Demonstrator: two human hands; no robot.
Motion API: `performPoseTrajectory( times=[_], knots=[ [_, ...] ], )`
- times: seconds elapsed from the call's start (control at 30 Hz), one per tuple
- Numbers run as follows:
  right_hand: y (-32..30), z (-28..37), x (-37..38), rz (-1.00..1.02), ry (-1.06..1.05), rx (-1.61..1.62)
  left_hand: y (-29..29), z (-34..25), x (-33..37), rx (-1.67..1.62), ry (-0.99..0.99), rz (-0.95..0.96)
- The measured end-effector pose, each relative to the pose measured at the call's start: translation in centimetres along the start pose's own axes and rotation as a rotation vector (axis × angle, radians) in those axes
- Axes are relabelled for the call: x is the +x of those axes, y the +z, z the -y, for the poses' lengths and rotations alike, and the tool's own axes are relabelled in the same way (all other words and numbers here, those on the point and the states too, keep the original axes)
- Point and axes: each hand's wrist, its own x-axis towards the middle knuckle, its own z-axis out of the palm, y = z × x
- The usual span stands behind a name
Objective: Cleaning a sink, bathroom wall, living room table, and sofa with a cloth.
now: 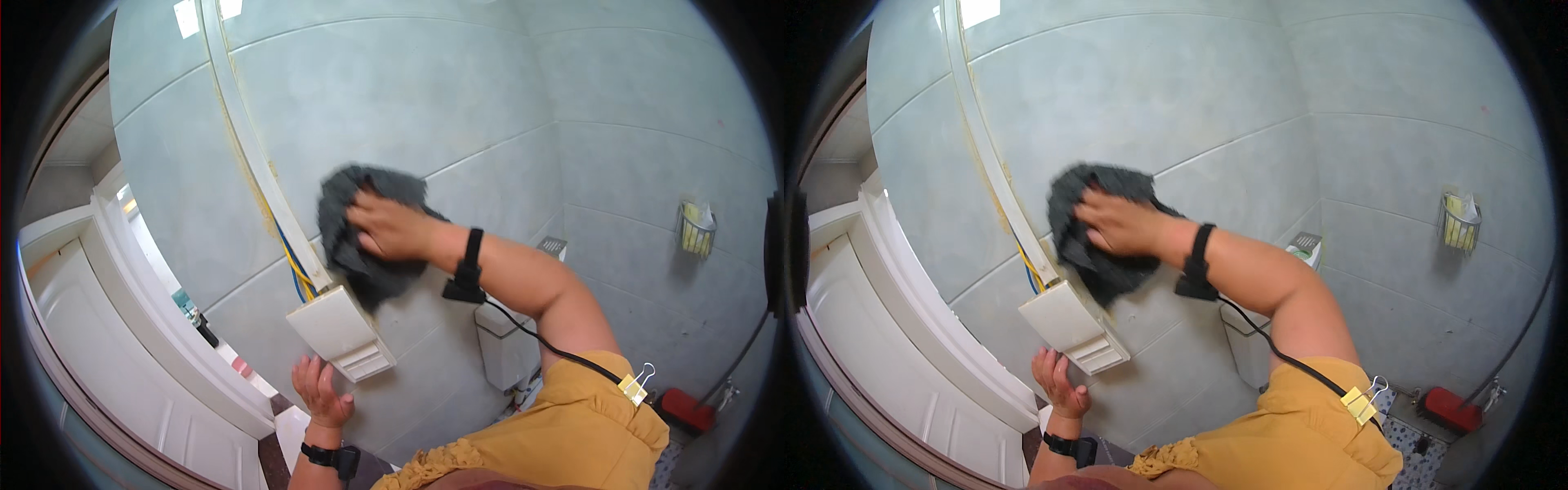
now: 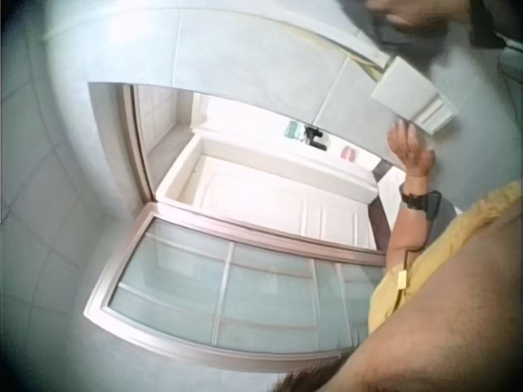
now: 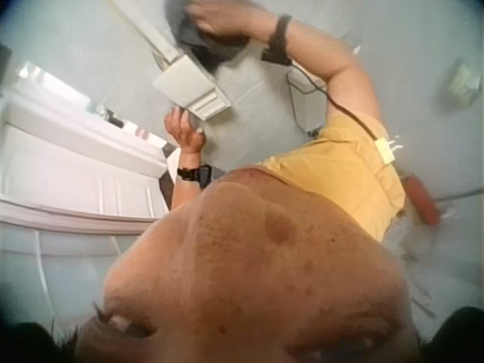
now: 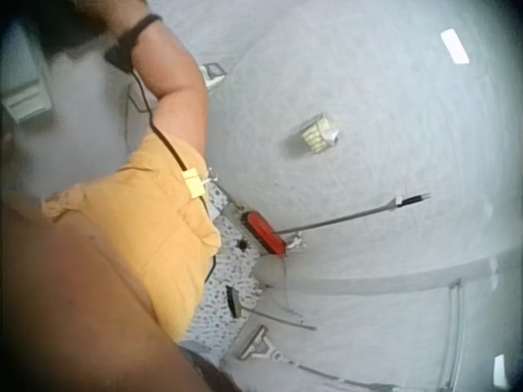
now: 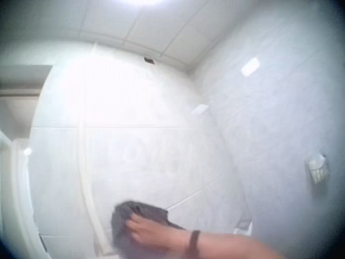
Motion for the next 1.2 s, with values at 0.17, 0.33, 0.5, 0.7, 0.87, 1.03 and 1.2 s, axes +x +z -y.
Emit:
performPoseTrajectory(
  times=[0.17,0.33,0.5,0.7,0.87,1.03,1.2],
  knots=[
    [-6.7,-7.3,12.4,-0.630,-0.244,-0.421,-0.1,-0.5,0.2,-0.008,0.005,0.019],
    [-13.3,-16.9,13.1,-0.851,0.408,-0.328,-1.2,0.5,-1.4,0.060,-0.028,0.030],
    [-16.3,-28.4,-2.9,-0.761,0.460,-0.973,1.2,-0.4,0.1,-0.015,0.022,0.029],
    [-2.1,-18.0,-9.2,-0.563,0.623,-0.614,0.1,0.2,0.0,0.085,0.028,0.069],
    [-2.0,-4.6,-2.8,-0.423,0.031,-0.385,0.2,0.4,-0.3,0.055,0.009,0.058],
    [-8.8,-13.8,7.8,-0.639,0.054,-0.447,-0.8,0.3,-1.1,0.002,-0.021,0.022],
    [-19.1,-24.8,6.4,-0.641,0.442,-0.870,0.6,0.2,-0.8,-0.044,0.022,-0.006]
  ],
)
